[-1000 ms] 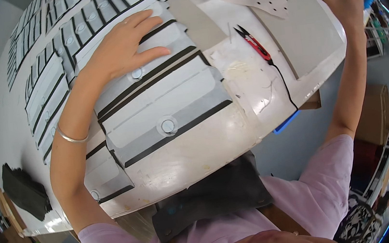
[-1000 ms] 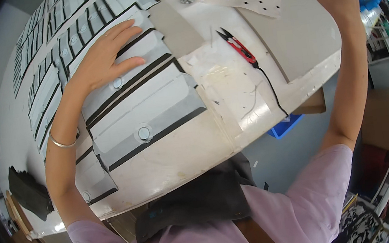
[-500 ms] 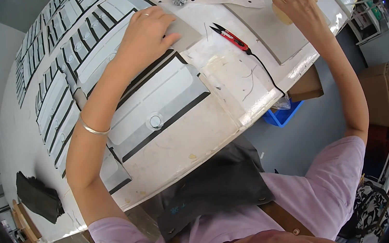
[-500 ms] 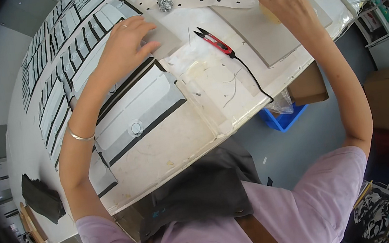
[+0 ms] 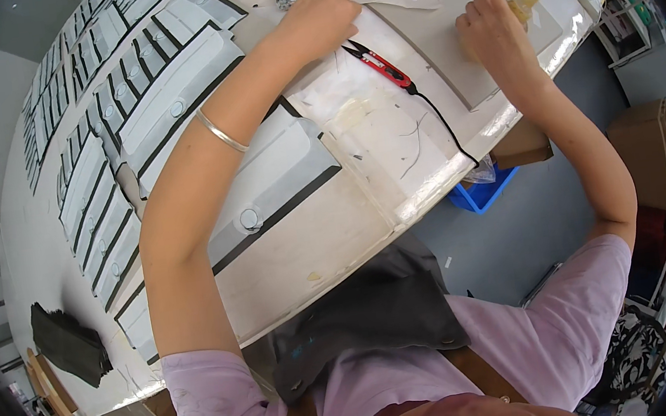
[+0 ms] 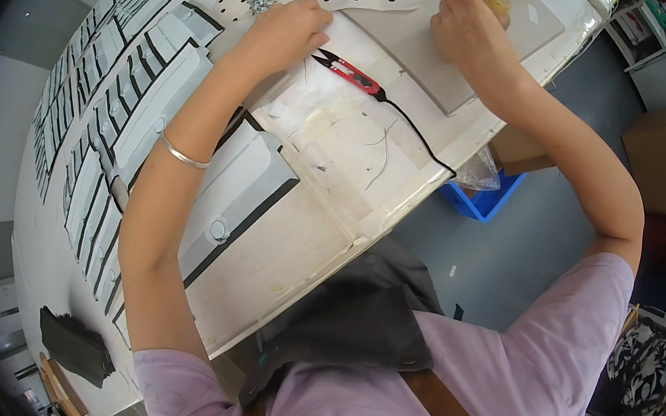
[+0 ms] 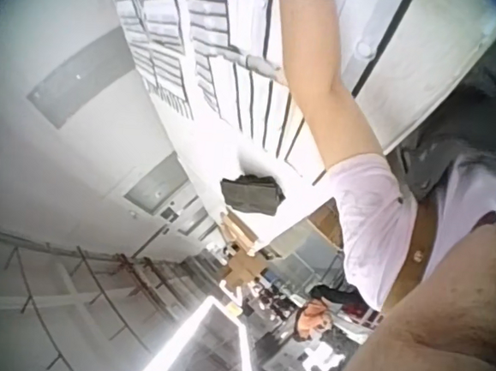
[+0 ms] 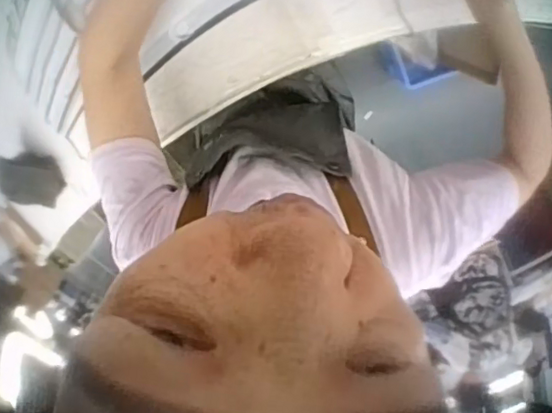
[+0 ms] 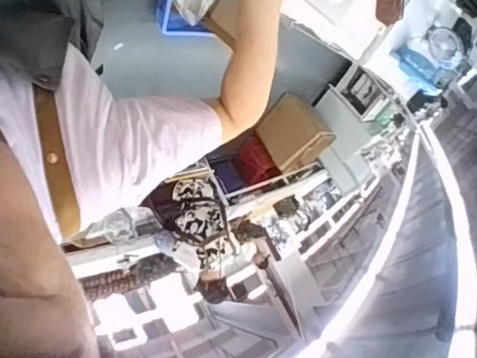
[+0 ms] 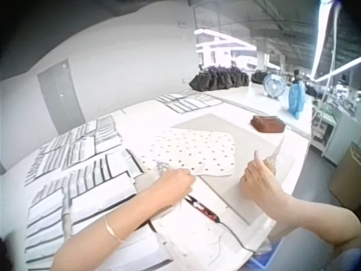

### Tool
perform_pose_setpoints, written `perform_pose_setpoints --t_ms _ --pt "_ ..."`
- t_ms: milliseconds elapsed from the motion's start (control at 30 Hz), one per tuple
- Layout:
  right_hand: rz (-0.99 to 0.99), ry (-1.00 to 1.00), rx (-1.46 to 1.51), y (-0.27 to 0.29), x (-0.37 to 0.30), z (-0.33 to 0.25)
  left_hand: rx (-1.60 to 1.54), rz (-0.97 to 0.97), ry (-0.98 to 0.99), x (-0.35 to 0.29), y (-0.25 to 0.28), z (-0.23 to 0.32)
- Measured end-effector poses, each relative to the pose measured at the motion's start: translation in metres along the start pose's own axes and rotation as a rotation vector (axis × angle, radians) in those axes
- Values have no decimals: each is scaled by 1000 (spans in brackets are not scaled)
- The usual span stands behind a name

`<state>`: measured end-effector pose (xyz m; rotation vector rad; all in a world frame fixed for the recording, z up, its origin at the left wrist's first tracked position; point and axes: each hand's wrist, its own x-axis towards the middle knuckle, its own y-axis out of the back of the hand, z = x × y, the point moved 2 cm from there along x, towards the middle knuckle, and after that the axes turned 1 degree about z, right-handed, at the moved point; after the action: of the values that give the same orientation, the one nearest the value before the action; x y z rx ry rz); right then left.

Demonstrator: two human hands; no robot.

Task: The person assembles face masks by hand at a workbench. They use a red utility knife to trim threads from the mask edges, apply glue from a squeeze bottle to the mask frames, and attach white filter inserts to the glued areas.

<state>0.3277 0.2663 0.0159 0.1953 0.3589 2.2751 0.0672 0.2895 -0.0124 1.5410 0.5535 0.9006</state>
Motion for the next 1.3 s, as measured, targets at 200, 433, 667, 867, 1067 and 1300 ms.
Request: perform_pose_setpoints --t_ms 200,433,667,867,1067,1300 --pt "49 46 54 16 4 -6 46 -19 64 18 -16 -4" --pt "463 -43 641 58 -19 23 -294 116 320 6 7 -5" --pt "533 -300 2142 64 15 1 -1341 154 647 -44 52 17" --pt "223 -283 2788 72 39 -27 -1512 132 654 -70 64 45" --pt "270 -338 2692 84 21 -31 -1588 100 647 -82 65 66" --pt "292 -389 2833 104 -6 -37 -1487 117 670 -128 78 76"
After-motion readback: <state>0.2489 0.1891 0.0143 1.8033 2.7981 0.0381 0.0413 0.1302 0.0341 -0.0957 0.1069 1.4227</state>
